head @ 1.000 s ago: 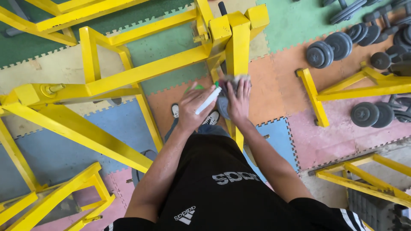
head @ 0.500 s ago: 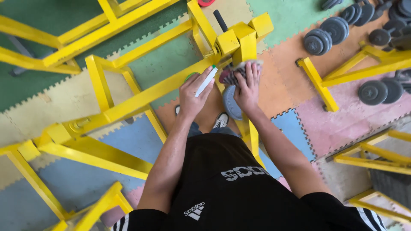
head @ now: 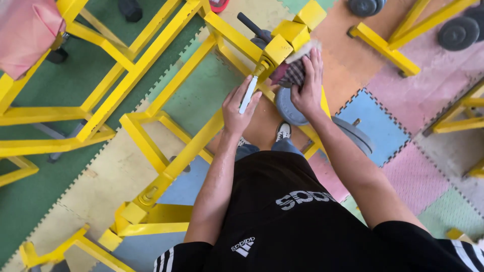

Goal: Cleaning various pieces of gym equipment with a spray bottle and a cloth.

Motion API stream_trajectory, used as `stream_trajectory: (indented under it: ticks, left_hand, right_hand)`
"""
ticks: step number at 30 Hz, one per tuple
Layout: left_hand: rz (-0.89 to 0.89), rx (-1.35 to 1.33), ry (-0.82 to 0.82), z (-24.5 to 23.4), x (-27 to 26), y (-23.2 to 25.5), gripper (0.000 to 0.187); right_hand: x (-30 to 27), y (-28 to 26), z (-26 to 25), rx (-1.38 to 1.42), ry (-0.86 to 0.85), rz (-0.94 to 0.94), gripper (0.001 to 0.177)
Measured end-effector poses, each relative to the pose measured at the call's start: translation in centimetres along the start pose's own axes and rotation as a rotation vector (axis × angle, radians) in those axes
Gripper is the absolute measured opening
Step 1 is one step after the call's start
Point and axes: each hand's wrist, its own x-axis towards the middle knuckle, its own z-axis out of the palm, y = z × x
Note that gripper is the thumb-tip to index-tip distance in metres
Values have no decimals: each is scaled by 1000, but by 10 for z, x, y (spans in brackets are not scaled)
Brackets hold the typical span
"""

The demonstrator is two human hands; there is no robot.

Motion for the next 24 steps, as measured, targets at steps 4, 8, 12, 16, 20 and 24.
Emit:
stream_trajectory:
  ticks: [4,8,12,16,20,24]
  left_hand:
    - [149,78,29,14,-9,-27,45]
    - [91,-21,-26,9,-8,-25,44]
    - [115,0,-63,7,-1,-25,45]
    - [74,-15,-75,10,-4,-27,45]
    - [22,14,-13,19,-9,-34,46]
    - [29,53,42,24,-12,-33,47]
  right_hand:
    - [-67,26,10,-227,14,173,92]
    - [-90,32,13,-243,-6,321,96]
    - [-35,5,7,-207,-9,256,93]
    - [40,-37,1,-189,-40,28,89]
    - [44,-35,-2,-141,-95,-73,87]
    - [0,-8,0,-382,-297,-164,78]
